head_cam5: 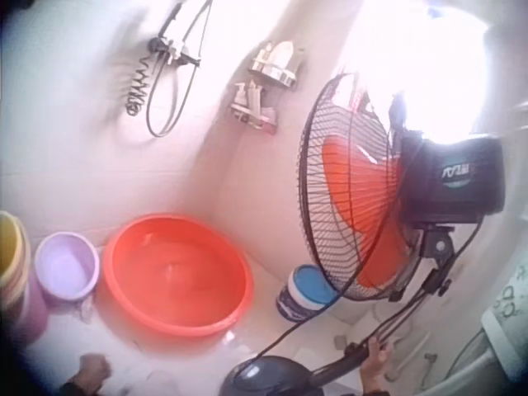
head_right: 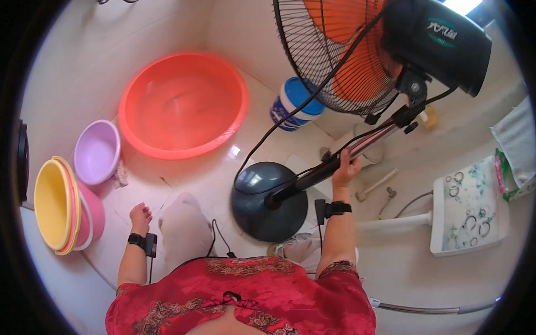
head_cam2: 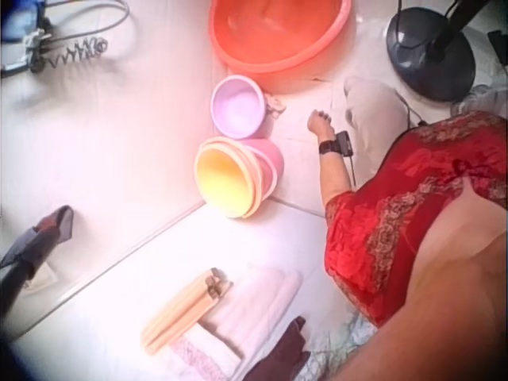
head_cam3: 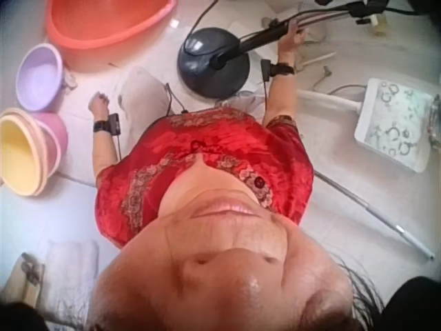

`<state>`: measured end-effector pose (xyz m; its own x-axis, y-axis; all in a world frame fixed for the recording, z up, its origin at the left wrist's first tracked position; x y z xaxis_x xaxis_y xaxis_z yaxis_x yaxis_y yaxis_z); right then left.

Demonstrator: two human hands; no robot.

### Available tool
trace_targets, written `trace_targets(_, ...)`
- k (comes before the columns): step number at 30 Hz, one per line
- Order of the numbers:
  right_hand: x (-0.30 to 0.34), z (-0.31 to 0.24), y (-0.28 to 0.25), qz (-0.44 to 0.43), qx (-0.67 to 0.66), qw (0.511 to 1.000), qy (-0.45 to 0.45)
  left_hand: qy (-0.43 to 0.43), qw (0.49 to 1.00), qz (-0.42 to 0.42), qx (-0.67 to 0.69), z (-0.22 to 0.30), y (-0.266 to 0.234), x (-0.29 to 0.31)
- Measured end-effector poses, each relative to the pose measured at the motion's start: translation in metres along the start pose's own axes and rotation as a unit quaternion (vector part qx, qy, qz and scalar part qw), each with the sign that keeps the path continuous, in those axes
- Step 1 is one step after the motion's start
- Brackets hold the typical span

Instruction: Tighten the screws and secure the cage of a standing electric fan.

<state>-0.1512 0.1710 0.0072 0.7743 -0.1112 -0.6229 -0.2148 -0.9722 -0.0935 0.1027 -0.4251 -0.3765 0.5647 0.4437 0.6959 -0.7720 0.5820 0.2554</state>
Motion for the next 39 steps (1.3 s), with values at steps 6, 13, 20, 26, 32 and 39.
trace_targets(6,0.011,0.006,-0.013,-0.016,0.014,0.999,0.038,-0.022,0.999,-0.022,-0.011,0.017,0.03,-0.013)
trace_targets(13,0.014,0.034,-0.035,0.026,0.155,0.986,0.059,-0.014,0.998,-0.054,0.026,0.027,0.036,-0.053)
trace_targets(20,0.02,0.058,-0.064,0.049,0.152,0.982,0.101,0.067,0.991,-0.029,0.115,0.092,0.007,-0.099)
trace_targets(26,0.014,0.024,-0.064,0.11,0.001,0.984,0.14,0.219,0.974,0.02,-0.057,0.183,0.017,-0.13)
trace_targets(32,0.022,0.002,-0.045,0.037,0.539,0.83,-0.142,0.099,0.937,-0.178,0.283,0.159,-0.089,-0.252)
trace_targets(39,0.012,-0.007,-0.02,0.04,0.079,0.995,0.05,0.129,0.959,0.012,0.251,0.138,-0.121,-0.309)
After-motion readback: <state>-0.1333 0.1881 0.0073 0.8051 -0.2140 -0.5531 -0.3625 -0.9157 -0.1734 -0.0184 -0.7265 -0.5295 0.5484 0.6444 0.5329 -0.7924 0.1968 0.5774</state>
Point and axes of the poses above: each hand's wrist, its own x-axis away from the middle knuckle, its own y-axis out of the palm, z = x × y, the point moved 9 cm from there along -x, towards the middle knuckle, and after that the axes turned 10 degrees about -z, right-handed, at the moved point
